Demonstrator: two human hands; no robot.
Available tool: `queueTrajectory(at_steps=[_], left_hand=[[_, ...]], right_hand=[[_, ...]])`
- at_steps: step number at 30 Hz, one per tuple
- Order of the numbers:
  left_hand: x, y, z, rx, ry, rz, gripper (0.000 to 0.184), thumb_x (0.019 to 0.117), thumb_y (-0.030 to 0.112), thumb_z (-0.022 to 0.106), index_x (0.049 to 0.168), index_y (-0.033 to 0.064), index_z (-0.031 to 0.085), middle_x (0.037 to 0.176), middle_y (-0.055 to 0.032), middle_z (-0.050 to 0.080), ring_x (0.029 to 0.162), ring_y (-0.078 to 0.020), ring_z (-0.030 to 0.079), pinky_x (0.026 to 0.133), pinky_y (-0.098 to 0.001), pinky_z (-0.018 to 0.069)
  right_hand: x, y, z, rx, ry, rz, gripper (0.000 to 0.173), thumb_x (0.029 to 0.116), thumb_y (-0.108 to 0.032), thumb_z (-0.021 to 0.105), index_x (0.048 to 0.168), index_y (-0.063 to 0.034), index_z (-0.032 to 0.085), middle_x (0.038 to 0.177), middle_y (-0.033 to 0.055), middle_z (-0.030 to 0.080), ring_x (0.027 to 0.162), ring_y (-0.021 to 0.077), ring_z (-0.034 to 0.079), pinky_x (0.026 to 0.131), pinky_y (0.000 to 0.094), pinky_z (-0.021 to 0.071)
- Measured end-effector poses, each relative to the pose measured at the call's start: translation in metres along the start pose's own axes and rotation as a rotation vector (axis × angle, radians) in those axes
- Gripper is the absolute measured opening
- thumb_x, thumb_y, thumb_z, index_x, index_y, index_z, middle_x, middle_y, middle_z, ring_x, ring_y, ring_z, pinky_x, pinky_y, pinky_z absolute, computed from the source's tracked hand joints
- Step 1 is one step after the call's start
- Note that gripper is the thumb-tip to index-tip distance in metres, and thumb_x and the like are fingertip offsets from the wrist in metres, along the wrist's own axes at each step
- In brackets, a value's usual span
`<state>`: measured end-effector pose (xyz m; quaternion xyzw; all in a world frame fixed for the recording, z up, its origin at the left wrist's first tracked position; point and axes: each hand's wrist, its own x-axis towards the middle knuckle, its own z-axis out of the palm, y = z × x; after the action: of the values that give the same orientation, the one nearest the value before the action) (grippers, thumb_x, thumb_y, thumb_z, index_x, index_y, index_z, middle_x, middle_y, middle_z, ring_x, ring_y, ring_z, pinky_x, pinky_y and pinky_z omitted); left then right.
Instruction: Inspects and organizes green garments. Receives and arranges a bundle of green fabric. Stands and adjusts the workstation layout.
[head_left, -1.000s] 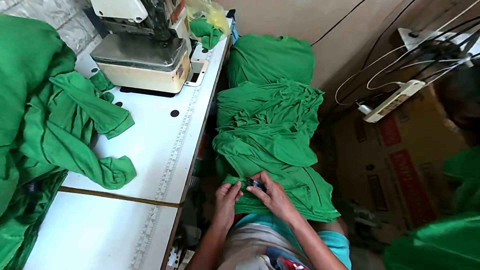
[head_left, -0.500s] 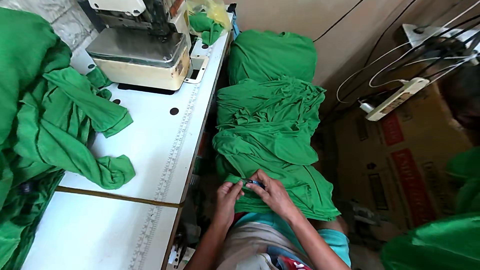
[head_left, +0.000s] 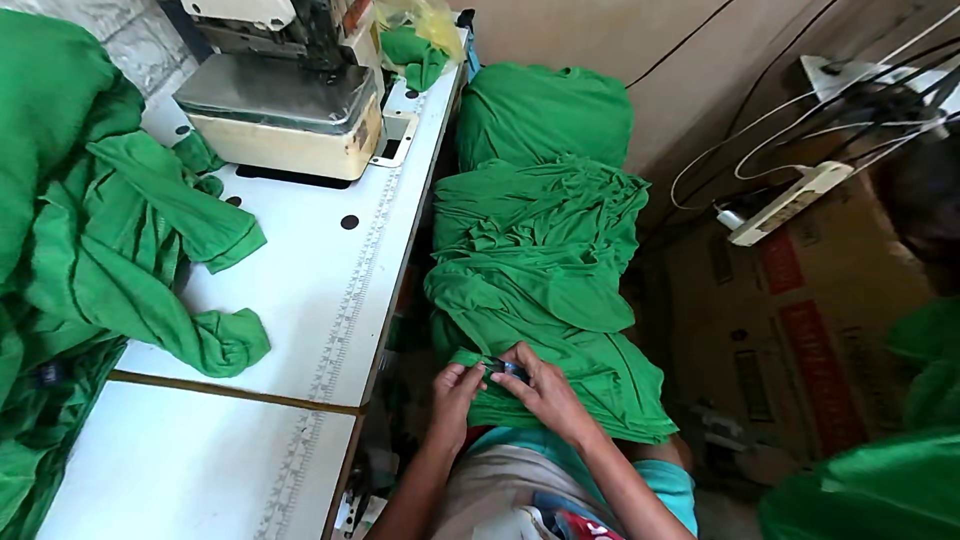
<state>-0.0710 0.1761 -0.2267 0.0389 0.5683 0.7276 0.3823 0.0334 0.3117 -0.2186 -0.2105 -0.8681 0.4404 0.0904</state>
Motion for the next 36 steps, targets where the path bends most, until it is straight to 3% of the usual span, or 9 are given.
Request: queueTrajectory(at_steps=[6,9,11,15,19,22,27,32,36], left_hand=[[0.000,-0.001,-0.001,-0.012,-0.004,-0.004,0.011,0.1009,0.003,0.059,0.091,0.0015,0.064,0.076,-0.0011,0.065,0.068,-0.0067,0.061,0.067,-0.0224,0.0533],[-0.001,0.001,-0.004,-0.036,-0.042,0.017,0.015,0.0992,-0.001,0.051,0.089,0.0035,0.061,0.078,-0.0015,0.067,0.070,-0.0083,0.064,0.068,-0.0243,0.0548],[-0.001,0.008,-0.012,0.098,-0.163,0.014,0.015,0.0959,-0.003,0.049,0.106,-0.0017,0.060,0.102,-0.0081,0.071,0.082,-0.0113,0.069,0.070,-0.0263,0.0563],[0.004,0.019,-0.021,0.808,-0.091,0.069,0.029,0.0976,0.012,0.068,0.122,-0.0043,0.064,0.106,-0.0145,0.071,0.088,-0.0202,0.070,0.077,-0.0369,0.0594],[0.014,0.011,-0.017,1.161,0.094,0.379,0.060,0.0876,0.021,0.078,0.139,-0.0001,0.056,0.143,-0.0244,0.055,0.132,-0.0453,0.051,0.106,-0.0652,0.0386],[0.027,0.007,-0.018,0.910,-0.072,0.346,0.023,0.0992,0.011,0.062,0.119,0.0022,0.069,0.118,-0.0113,0.071,0.118,-0.0240,0.062,0.107,-0.0481,0.0420],[0.032,0.004,-0.024,0.312,-0.125,0.121,0.017,0.1034,0.004,0.046,0.114,-0.0043,0.057,0.089,-0.0019,0.060,0.079,-0.0072,0.061,0.077,-0.0272,0.0551],[0.041,0.000,-0.018,0.848,-0.221,0.529,0.085,0.0809,0.017,0.079,0.153,-0.0026,0.037,0.156,-0.0203,0.044,0.146,-0.0334,0.039,0.118,-0.0556,0.0346],[0.040,0.012,-0.003,1.130,-0.283,0.427,0.029,0.0917,0.001,0.066,0.120,-0.0028,0.071,0.121,-0.0211,0.071,0.119,-0.0386,0.064,0.107,-0.0596,0.0429]], right_hand=[[0.000,0.002,0.003,0.114,0.044,0.041,0.034,0.0978,-0.036,0.067,0.114,-0.0067,0.063,0.089,0.0029,0.068,0.076,0.0128,0.065,0.069,0.0357,0.0557],[0.000,0.001,0.001,-0.062,0.049,0.102,0.056,0.0848,-0.034,0.082,0.126,-0.0027,0.059,0.107,0.0131,0.069,0.089,0.0275,0.068,0.076,0.0496,0.0569],[0.000,0.005,-0.001,-0.243,0.037,0.134,0.037,0.0880,-0.012,0.074,0.122,-0.0009,0.064,0.120,0.0191,0.066,0.096,0.0366,0.070,0.078,0.0566,0.0577],[0.002,0.020,-0.009,-0.011,0.119,0.188,0.019,0.1005,-0.017,0.063,0.108,-0.0007,0.071,0.095,0.0120,0.071,0.085,0.0215,0.067,0.080,0.0433,0.0553],[0.014,0.029,-0.015,0.187,0.126,0.180,0.026,0.1031,-0.025,0.059,0.091,-0.0029,0.066,0.071,-0.0016,0.053,0.063,0.0046,0.047,0.062,0.0248,0.0404],[0.022,0.030,-0.014,0.256,0.157,0.180,0.027,0.1030,-0.023,0.059,0.084,-0.0054,0.062,0.068,-0.0053,0.046,0.060,0.0019,0.042,0.058,0.0214,0.0364],[0.029,0.035,-0.021,0.336,0.265,0.228,0.025,0.1038,-0.020,0.058,0.083,-0.0056,0.061,0.068,-0.0058,0.046,0.059,0.0008,0.041,0.057,0.0196,0.0360],[0.022,0.009,-0.020,0.154,0.090,0.160,0.034,0.1059,-0.026,0.054,0.107,0.0049,0.069,0.096,0.0160,0.069,0.088,0.0200,0.065,0.085,0.0399,0.0532],[0.005,-0.015,-0.014,0.089,-0.046,0.094,0.037,0.1108,-0.027,0.043,0.124,-0.0007,0.066,0.102,0.0128,0.073,0.083,0.0221,0.071,0.081,0.0423,0.0587]])
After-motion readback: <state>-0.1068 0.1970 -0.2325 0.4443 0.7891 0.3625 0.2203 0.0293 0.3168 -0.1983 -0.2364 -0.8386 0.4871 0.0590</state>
